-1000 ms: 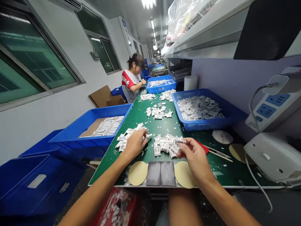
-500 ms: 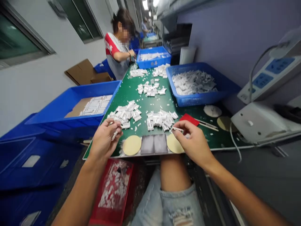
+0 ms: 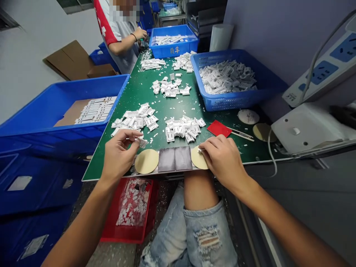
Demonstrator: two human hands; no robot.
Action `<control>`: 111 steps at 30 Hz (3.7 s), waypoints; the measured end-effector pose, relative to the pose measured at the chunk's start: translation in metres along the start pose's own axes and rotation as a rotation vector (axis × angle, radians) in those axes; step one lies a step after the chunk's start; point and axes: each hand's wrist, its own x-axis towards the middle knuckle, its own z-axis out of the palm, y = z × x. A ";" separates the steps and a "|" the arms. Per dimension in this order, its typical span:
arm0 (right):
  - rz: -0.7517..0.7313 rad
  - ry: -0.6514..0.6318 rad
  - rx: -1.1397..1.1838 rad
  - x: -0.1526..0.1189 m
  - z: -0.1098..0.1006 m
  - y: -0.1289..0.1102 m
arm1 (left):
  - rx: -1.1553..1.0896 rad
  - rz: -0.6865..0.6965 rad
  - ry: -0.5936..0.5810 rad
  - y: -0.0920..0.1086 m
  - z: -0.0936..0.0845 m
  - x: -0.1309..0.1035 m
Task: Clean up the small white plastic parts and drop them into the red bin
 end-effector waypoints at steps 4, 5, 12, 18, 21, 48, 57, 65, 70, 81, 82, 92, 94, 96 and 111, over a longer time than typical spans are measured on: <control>-0.055 -0.033 -0.073 0.000 -0.004 -0.003 | 0.109 0.068 -0.177 0.000 -0.004 -0.013; -0.059 -0.030 -0.084 -0.001 -0.004 -0.003 | 0.173 0.096 -0.216 -0.001 -0.007 -0.018; -0.093 -0.003 -0.093 -0.003 0.003 0.001 | 0.536 0.233 -0.320 -0.010 -0.024 -0.041; -0.081 0.013 -0.156 -0.004 0.002 -0.004 | 0.709 0.305 -0.259 -0.001 -0.020 -0.037; -0.105 0.022 -0.124 -0.011 0.000 -0.007 | 0.798 0.350 -0.298 0.005 -0.023 -0.039; 0.447 0.245 0.893 -0.012 -0.013 -0.009 | -0.369 -0.322 -0.046 -0.014 -0.065 -0.041; -0.139 0.073 -0.059 -0.008 0.005 -0.007 | 0.415 0.205 -0.223 -0.016 -0.018 -0.045; -0.243 0.044 -0.254 -0.008 -0.002 -0.003 | 0.495 0.276 -0.243 -0.010 -0.026 -0.049; -0.193 0.042 -0.285 -0.014 -0.001 -0.006 | 0.520 0.309 -0.201 -0.017 -0.026 -0.049; -0.029 0.191 0.232 -0.034 -0.027 -0.001 | 0.321 0.265 0.045 0.006 -0.040 -0.036; -0.031 0.167 0.215 -0.027 -0.020 0.001 | 0.343 0.244 0.017 0.005 -0.038 -0.036; -0.161 0.062 -0.162 -0.011 0.002 -0.002 | 0.632 0.216 -0.229 -0.002 -0.026 -0.053; -0.135 0.058 -0.191 -0.010 0.000 -0.003 | 0.642 0.224 -0.214 -0.003 -0.023 -0.049; -0.133 0.041 -0.188 -0.007 0.000 -0.003 | 0.608 0.232 -0.236 -0.003 -0.020 -0.045; 0.004 0.223 0.246 -0.032 -0.021 -0.019 | 0.261 -0.035 -0.122 -0.002 -0.057 -0.054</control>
